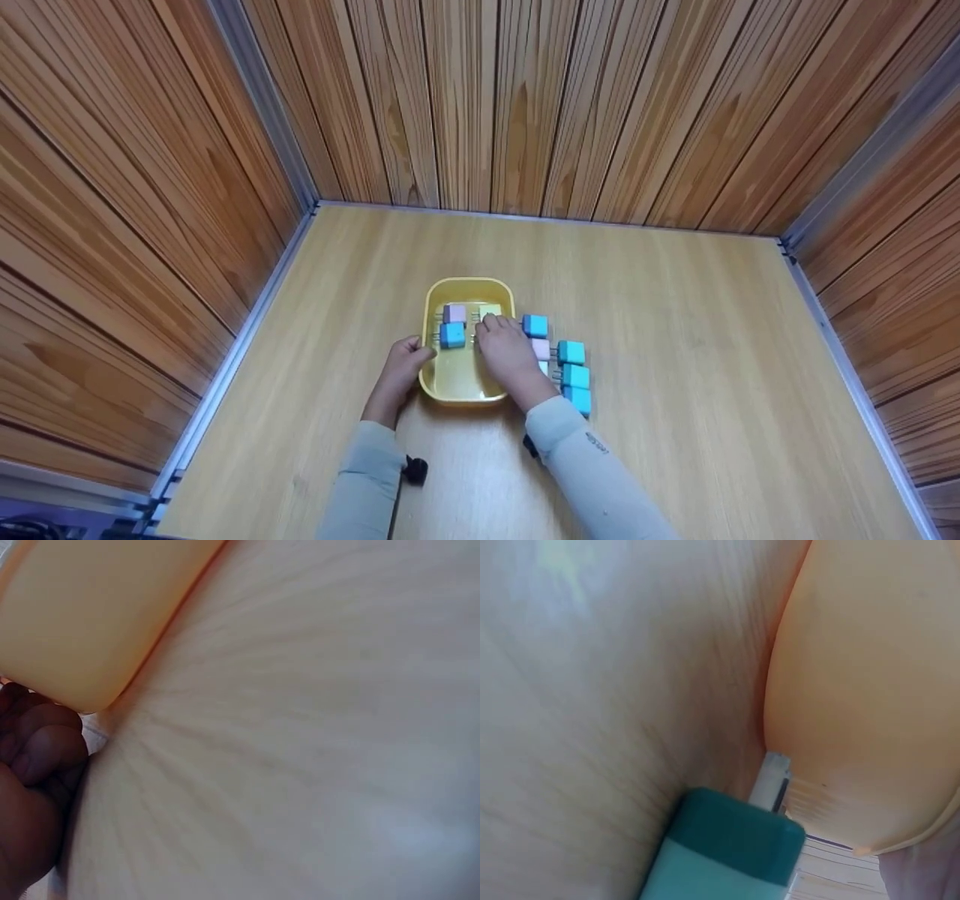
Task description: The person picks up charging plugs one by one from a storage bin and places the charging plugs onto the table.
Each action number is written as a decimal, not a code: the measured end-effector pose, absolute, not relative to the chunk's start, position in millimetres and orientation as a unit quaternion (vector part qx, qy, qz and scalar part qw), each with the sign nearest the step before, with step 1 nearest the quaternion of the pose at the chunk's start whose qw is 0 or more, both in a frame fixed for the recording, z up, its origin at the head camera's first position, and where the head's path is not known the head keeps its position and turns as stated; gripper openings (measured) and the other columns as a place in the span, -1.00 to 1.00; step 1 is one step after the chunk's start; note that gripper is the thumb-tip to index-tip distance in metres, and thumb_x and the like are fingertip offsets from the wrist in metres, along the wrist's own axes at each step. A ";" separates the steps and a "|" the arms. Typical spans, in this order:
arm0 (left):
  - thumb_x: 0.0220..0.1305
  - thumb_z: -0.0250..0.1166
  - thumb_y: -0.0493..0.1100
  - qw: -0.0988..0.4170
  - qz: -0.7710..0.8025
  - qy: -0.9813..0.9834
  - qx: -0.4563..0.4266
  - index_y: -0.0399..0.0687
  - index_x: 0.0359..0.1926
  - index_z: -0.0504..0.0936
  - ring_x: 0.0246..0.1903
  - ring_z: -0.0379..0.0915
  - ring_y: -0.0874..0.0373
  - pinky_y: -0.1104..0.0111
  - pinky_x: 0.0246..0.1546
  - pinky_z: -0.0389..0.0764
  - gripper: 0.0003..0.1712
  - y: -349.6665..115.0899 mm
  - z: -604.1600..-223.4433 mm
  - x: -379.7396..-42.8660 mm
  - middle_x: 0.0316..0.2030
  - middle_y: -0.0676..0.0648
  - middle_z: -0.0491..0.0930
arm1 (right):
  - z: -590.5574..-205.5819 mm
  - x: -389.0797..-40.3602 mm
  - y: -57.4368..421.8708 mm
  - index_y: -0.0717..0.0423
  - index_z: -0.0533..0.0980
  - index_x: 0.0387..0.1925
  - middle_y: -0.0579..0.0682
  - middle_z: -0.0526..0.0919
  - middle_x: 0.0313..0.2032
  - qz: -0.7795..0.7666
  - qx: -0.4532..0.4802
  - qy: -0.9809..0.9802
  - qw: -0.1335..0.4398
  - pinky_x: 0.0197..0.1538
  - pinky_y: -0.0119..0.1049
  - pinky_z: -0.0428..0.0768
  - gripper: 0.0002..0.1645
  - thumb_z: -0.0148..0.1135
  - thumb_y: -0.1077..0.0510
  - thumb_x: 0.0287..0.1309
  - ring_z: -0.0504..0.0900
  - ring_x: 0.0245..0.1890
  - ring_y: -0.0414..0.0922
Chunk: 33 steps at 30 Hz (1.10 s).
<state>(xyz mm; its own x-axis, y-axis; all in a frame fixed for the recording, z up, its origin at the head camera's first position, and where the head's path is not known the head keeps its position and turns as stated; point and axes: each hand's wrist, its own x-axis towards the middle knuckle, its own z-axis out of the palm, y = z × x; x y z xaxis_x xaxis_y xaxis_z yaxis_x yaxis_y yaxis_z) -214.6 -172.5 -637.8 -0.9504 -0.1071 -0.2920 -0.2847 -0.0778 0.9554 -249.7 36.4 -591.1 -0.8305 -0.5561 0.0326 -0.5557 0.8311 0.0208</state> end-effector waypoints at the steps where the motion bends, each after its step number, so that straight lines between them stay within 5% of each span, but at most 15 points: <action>1: 0.13 0.20 -0.28 0.059 0.720 0.677 -0.143 -0.27 -0.40 0.58 -0.43 0.61 0.10 0.37 -0.49 0.60 -0.89 -171.9 -637.3 -214.3 -0.26 -0.19 0.72 | -590.2 -249.2 36.7 0.20 0.46 0.31 0.14 0.51 0.20 0.000 0.293 -0.956 0.022 0.44 -0.03 0.34 -0.56 -0.02 0.32 0.48 0.48 0.28 0.08; 13: 0.17 0.20 -0.25 0.066 0.719 0.678 -0.138 -0.38 -0.25 0.62 -0.42 0.61 0.11 0.36 -0.46 0.62 -0.77 -171.4 -640.1 -214.1 -0.30 -0.19 0.71 | -573.6 -245.6 42.0 0.16 0.49 0.29 0.07 0.51 0.16 0.076 0.292 -0.954 0.001 0.41 -0.02 0.38 -0.59 0.06 0.22 0.48 0.46 0.20 0.01; 22: 0.16 0.22 -0.26 0.056 0.723 0.675 -0.137 -0.20 -0.46 0.55 -0.50 0.57 0.14 0.39 -0.53 0.58 -0.90 -171.9 -636.8 -215.0 -0.41 -0.15 0.67 | -559.8 -243.5 42.6 0.00 0.57 -0.15 -0.03 0.50 0.03 0.107 0.292 -0.951 -0.007 0.27 -0.07 0.45 -0.81 0.14 0.34 0.35 0.46 0.05 -0.05; 28: 0.18 0.22 -0.23 0.067 0.717 0.680 -0.138 -0.13 -0.50 0.49 -0.48 0.56 0.12 0.39 -0.53 0.54 -0.86 -171.6 -635.6 -214.8 -0.37 -0.15 0.67 | -551.5 -238.9 44.6 -0.01 0.59 -0.11 -0.06 0.50 0.02 0.116 0.295 -0.948 -0.013 0.28 -0.07 0.46 -0.78 0.20 0.33 0.31 0.46 0.04 -0.07; 33: 0.20 0.22 -0.26 0.062 0.725 0.673 -0.132 -0.16 -0.51 0.50 -0.50 0.53 0.11 0.38 -0.54 0.53 -0.84 -171.3 -635.4 -213.9 -0.45 -0.13 0.64 | -549.1 -236.1 50.2 0.06 0.60 0.12 -0.06 0.53 0.03 0.116 0.306 -0.945 0.000 0.29 -0.10 0.47 -0.64 0.23 0.28 0.32 0.48 0.07 -0.07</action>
<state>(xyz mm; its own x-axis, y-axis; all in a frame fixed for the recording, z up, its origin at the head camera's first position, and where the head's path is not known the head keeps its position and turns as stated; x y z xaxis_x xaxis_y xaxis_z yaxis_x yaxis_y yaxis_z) -213.9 -171.3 -635.4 -0.9575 -0.0867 -0.2750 -0.2677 -0.0871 0.9596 -236.1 50.2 -549.1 -0.8126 -0.5784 0.0717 -0.5785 0.7855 -0.2198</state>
